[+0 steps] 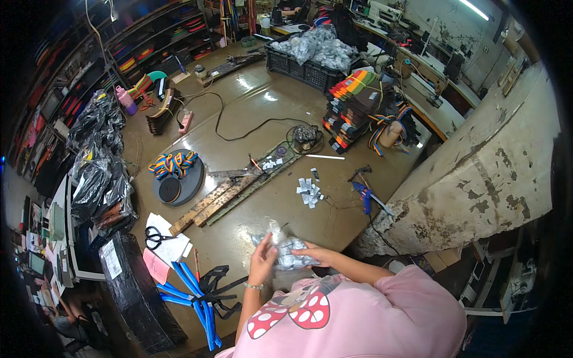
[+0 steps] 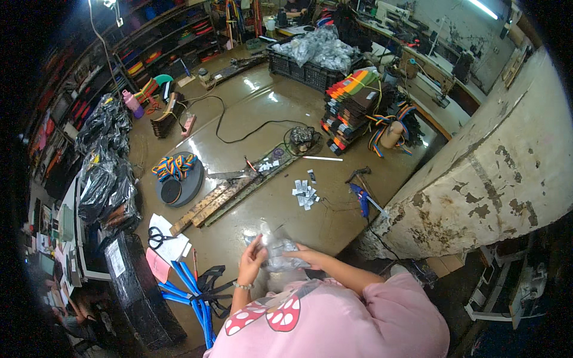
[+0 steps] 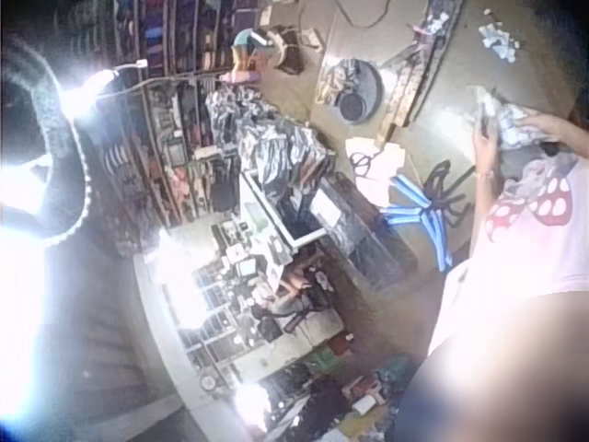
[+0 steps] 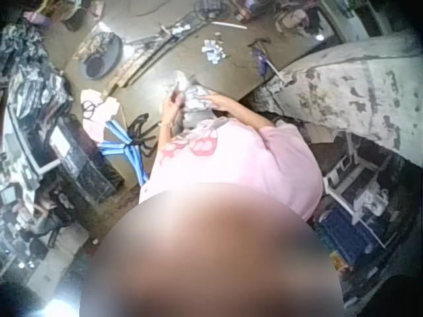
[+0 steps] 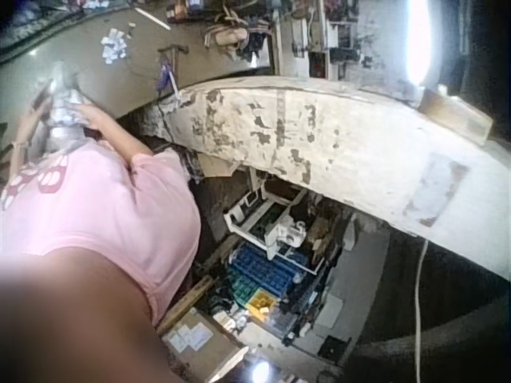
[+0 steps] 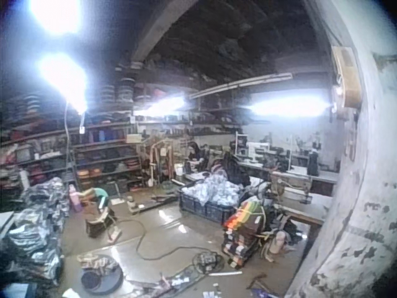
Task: The person opens a plastic bag and removes small white cable segments. They place the segments on a wooden jig, align them, and use a hot glue gun to bond them. The person repeats this process for several segments, then stores the bag and retrieves more materials from a drawer.
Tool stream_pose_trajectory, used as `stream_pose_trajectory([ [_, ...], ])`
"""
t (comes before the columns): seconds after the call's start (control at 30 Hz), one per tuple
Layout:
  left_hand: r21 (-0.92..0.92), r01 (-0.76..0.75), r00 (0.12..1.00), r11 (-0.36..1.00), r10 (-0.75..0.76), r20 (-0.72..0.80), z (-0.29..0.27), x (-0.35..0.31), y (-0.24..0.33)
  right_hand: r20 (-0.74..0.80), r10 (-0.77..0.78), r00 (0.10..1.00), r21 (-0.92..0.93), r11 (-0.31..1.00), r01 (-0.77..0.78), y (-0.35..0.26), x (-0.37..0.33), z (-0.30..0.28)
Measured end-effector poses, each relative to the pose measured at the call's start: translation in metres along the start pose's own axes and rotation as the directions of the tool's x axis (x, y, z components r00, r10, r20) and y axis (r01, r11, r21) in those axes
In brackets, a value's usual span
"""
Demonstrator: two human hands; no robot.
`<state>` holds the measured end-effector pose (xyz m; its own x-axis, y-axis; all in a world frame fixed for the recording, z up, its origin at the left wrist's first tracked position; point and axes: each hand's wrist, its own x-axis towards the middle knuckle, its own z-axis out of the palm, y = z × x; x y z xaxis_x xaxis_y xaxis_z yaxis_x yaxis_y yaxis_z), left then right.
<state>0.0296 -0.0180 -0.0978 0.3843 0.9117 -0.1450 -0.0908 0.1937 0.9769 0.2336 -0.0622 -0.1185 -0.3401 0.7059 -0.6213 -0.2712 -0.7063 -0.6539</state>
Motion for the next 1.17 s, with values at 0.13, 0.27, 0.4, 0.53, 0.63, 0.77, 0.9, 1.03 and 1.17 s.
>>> stream_pose_trajectory([
  [0.13,0.238,-0.064,0.994,0.969,0.082,-0.067,-0.011,-0.024,0.007,-0.117,-0.007,0.993,-0.180,0.984,-0.014,-0.057,-0.013,-0.015],
  [0.27,0.181,-0.103,0.947,0.978,0.152,-0.284,-0.029,-0.049,0.005,-0.267,-0.503,0.822,-0.160,0.864,0.477,-0.226,-0.015,-0.070],
  [0.4,0.084,0.137,0.752,0.987,-0.048,-0.657,-0.035,-0.080,-0.008,-0.179,-0.793,0.583,0.284,0.525,0.802,-0.431,-0.012,-0.086],
  [0.53,0.153,0.081,0.649,0.985,0.064,-0.758,-0.010,-0.129,-0.029,0.148,-0.750,0.644,0.149,0.661,0.735,-0.442,0.044,-0.040],
  [0.63,0.122,0.223,0.537,0.967,-0.018,-0.843,0.035,-0.171,-0.055,0.342,-0.392,0.854,0.151,0.920,0.362,-0.289,0.126,0.022],
  [0.77,0.149,0.434,0.603,0.888,-0.164,-0.781,0.083,-0.223,-0.084,0.359,0.190,0.914,-0.565,0.823,0.050,-0.069,0.127,0.103],
  [0.9,0.021,0.512,0.584,0.859,-0.331,-0.741,0.096,-0.274,-0.115,0.514,0.364,0.777,-0.664,0.742,0.092,0.017,0.108,0.167],
  [1.03,0.019,0.516,0.521,0.857,-0.296,-0.800,0.072,-0.320,-0.142,0.556,0.423,0.716,-0.784,0.552,0.283,0.070,0.099,0.207],
  [1.17,0.017,0.484,0.627,0.875,-0.334,-0.704,0.021,-0.376,-0.180,0.557,0.476,0.681,-0.827,0.398,0.397,0.113,0.085,0.258],
])
